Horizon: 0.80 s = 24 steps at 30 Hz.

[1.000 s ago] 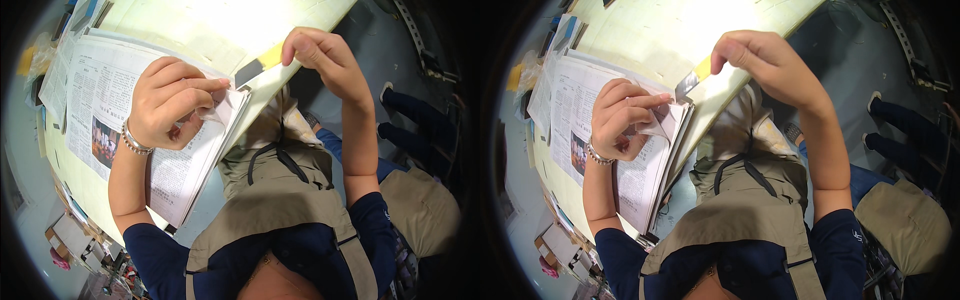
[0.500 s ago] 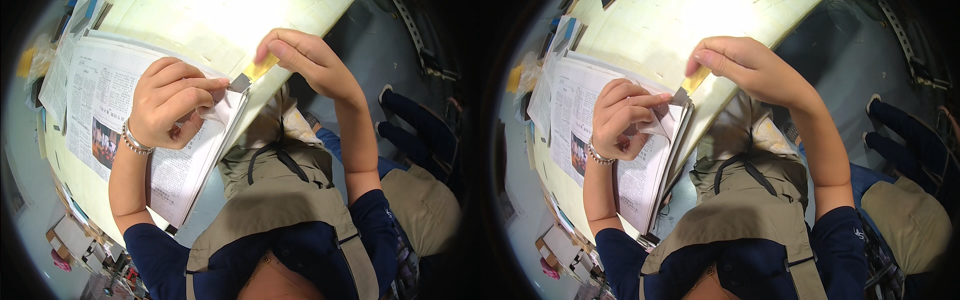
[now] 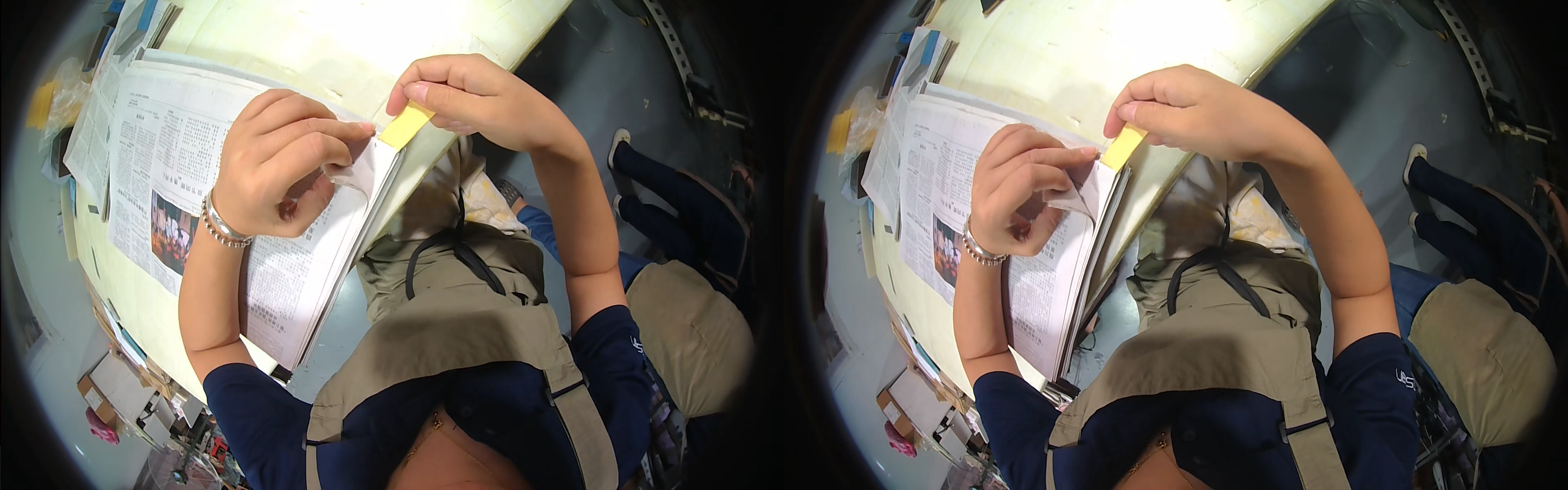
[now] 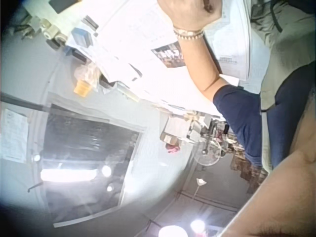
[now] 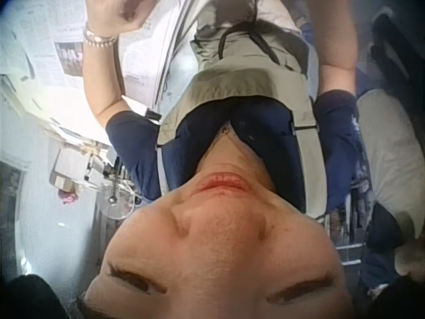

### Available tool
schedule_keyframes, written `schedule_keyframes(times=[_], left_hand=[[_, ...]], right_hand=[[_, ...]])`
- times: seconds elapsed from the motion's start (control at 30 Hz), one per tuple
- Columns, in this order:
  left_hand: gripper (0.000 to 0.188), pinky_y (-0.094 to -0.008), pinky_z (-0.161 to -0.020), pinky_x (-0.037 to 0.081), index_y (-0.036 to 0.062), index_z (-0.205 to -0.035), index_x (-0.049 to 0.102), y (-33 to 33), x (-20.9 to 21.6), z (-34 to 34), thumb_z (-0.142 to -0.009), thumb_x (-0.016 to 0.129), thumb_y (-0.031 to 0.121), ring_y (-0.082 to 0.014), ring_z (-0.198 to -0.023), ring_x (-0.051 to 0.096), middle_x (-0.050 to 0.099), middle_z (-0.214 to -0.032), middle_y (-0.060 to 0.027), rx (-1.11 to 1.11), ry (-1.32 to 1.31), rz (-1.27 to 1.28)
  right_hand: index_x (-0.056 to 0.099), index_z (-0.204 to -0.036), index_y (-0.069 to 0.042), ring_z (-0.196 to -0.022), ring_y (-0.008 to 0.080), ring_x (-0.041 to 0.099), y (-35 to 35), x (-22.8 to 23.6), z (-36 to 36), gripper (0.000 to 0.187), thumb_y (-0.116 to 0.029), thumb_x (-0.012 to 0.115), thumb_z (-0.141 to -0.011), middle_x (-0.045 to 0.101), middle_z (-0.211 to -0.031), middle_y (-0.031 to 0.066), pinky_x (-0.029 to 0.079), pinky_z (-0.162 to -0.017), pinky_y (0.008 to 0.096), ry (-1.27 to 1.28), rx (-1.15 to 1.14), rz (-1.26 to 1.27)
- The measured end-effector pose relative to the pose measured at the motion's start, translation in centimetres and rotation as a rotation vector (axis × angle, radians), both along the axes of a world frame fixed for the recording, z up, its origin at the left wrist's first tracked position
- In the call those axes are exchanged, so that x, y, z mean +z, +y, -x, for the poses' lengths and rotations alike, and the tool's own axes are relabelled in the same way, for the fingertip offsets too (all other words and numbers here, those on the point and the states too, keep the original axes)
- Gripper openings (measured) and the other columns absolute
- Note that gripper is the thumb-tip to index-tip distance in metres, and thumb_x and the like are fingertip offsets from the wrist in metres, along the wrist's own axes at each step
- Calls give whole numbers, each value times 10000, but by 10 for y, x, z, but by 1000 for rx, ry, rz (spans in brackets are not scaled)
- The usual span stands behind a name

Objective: The person uses a utility knife to cut pages from a book or magazine. They hold the pages with one hand and carefully slice through them with the knife in the other hand, repeating this action multiple times.

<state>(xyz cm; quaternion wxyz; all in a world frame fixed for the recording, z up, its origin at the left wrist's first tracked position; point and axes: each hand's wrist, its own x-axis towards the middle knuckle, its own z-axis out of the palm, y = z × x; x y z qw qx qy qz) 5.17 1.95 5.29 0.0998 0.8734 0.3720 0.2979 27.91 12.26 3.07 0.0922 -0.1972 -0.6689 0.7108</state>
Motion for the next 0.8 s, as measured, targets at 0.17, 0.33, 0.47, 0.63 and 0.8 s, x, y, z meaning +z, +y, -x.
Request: schedule_keyframes(times=[0.17, 0.33, 0.47, 0.63, 0.8], left_hand=[[279, -386, -741, 472, 69, -746, 543, -2, -4, 4, -472, 583, 37, -285, -799, 604, 715, -991, -118, -34, 6, -12], [250, -444, -850, 468, 51, -764, 567, 0, 2, 2, -519, 582, 0, -306, -878, 626, 681, -899, -123, -73, -31, -19], [231, -391, -813, 471, 28, -762, 560, -4, -5, 5, -534, 543, -4, -278, -824, 603, 618, -845, -142, -49, -167, 101], [76, -362, -829, 461, 73, -683, 484, -5, -5, 18, -663, 546, 35, -265, -901, 591, 656, -896, -153, 9, -315, 301], [173, -215, -620, 442, 75, -761, 540, 9, -40, 28, -804, 702, 118, -92, -684, 527, 571, -784, -47, -139, -898, 462]], right_hand=[[626, -1043, -22, -544, 10, 268, 2, 2, -12, 270, -229, 460, -997, 328, -628, -94, 195, -477, 195, -24, -11, -2], [620, -1045, -15, -537, 6, 263, -15, 3, -13, 260, -213, 458, -999, 316, -624, -102, 193, -475, 198, -23, -54, -32], [620, -1044, -10, -537, 4, 271, -41, 1, -5, 249, -194, 458, -999, 333, -627, -106, 207, -480, 191, -8, -44, -36], [626, -1037, 5, -598, 14, 351, -86, -2, 5, 234, -156, 463, -988, 441, -688, -72, 296, -534, 186, 24, -36, -20], [634, -1033, -3, -614, 83, 454, -137, 7, 18, 235, -175, 486, -971, 526, -672, 23, 388, -576, 252, -92, 38, 113]])
